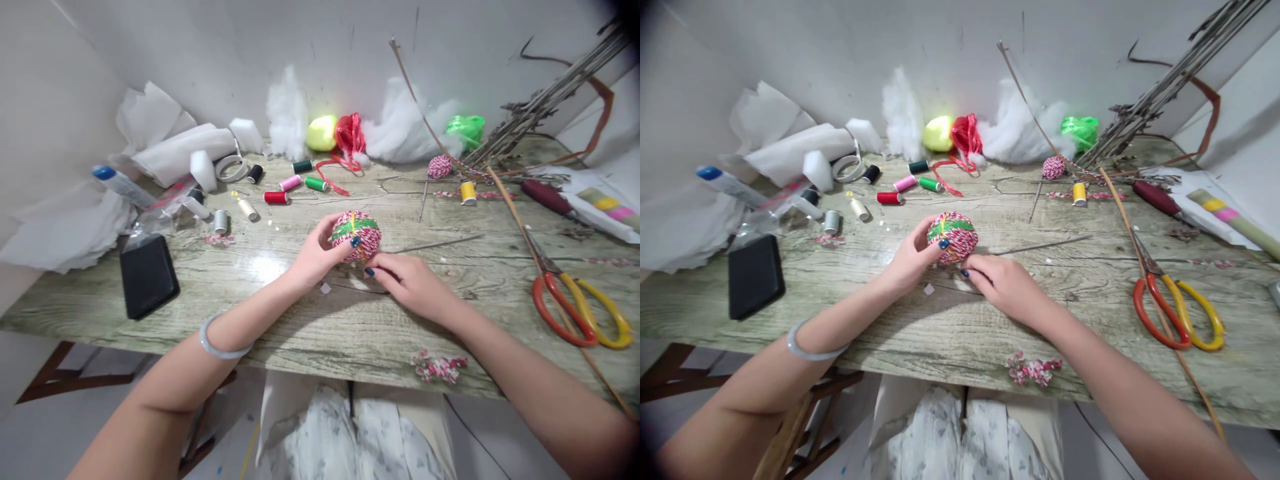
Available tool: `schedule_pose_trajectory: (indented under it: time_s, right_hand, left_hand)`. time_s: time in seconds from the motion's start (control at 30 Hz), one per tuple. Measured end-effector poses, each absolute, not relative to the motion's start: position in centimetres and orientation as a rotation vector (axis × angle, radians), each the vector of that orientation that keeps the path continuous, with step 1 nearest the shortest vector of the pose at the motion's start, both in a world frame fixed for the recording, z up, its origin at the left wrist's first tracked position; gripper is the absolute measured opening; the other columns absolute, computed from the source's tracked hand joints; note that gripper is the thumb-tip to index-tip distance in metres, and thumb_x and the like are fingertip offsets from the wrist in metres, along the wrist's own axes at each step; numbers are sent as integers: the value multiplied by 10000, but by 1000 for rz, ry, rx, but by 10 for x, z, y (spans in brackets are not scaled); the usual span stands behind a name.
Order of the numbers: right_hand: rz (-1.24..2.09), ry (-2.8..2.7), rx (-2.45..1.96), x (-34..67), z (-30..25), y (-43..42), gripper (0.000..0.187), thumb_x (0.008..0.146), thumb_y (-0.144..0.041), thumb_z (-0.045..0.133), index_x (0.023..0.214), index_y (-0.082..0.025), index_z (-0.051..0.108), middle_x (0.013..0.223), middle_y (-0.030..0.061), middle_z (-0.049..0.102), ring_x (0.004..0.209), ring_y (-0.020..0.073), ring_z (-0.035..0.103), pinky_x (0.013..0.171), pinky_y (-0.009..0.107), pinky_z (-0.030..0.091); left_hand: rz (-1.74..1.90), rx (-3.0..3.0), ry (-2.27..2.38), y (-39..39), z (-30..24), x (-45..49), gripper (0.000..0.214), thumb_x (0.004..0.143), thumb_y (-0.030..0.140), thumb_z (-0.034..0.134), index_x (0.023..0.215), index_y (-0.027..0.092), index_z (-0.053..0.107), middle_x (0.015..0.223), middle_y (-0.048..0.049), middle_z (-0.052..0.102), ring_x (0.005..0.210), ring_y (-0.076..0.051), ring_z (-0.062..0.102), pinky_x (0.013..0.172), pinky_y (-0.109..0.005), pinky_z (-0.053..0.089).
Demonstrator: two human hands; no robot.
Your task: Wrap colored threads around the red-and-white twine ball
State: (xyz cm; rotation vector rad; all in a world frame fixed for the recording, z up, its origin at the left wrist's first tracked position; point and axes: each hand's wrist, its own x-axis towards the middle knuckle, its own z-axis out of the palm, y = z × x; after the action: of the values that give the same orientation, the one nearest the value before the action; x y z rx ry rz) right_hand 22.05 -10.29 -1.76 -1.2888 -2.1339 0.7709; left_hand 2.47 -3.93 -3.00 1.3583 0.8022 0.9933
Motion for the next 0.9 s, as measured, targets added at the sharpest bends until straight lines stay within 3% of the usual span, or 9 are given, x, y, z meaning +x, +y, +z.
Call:
schedule_pose_trajectory:
  time_s: [0.1, 0.2, 0.4, 0.67, 0.9]
  right_hand:
    - [1220, -1794, -1339, 226, -21, -95, 196, 902, -309, 490, 888, -181, 638, 756, 21, 636, 651, 141, 528, 624, 259, 385]
    - [1563, -1504, -1362, 234, -22, -89, 227, 848, -395, 548, 794, -179, 592, 575, -49, 415, 499, 91, 309, 486, 223, 241]
    - [1996, -1088, -1187, 247, -12, -89, 218, 726, -310, 589, 629, -193, 431, 563, -71, 234, 507, 70, 144, 435, 205, 127]
    - [1871, -930, -1233, 245, -11, -86, 341, 763, -365, 719, 663, -184, 448, 550, -109, 208, 471, 34, 99, 412, 191, 69]
    - [1493, -1195, -1327, 243, -8, -87, 259, 877, -384, 579, 718, -190, 516, 525, -92, 237, 461, 64, 157, 438, 232, 113]
  left_hand:
    - [975, 1274, 725, -38, -31, 23, 581, 750, 515, 743, 1220, 218, 574, 1294, -112, 618, 1186, -288, 591, 945, -406, 529]
    - [876, 1353, 618, -40, -25, 20, 607, 730, 497, 768, 1239, 218, 592, 1316, -113, 614, 1219, -298, 580, 1014, -417, 497]
    - [662, 1675, 483, -46, -12, 16, 563, 787, 362, 712, 1317, 227, 575, 1368, -116, 565, 1233, -286, 574, 1073, -407, 455]
    - [590, 1744, 454, -48, -14, 14, 638, 728, 288, 760, 1310, 229, 505, 1317, -103, 567, 1207, -263, 571, 1032, -394, 477]
    - [558, 1804, 618, -52, -15, 18, 528, 731, 262, 728, 1183, 203, 462, 1239, -102, 569, 1145, -255, 576, 999, -410, 466]
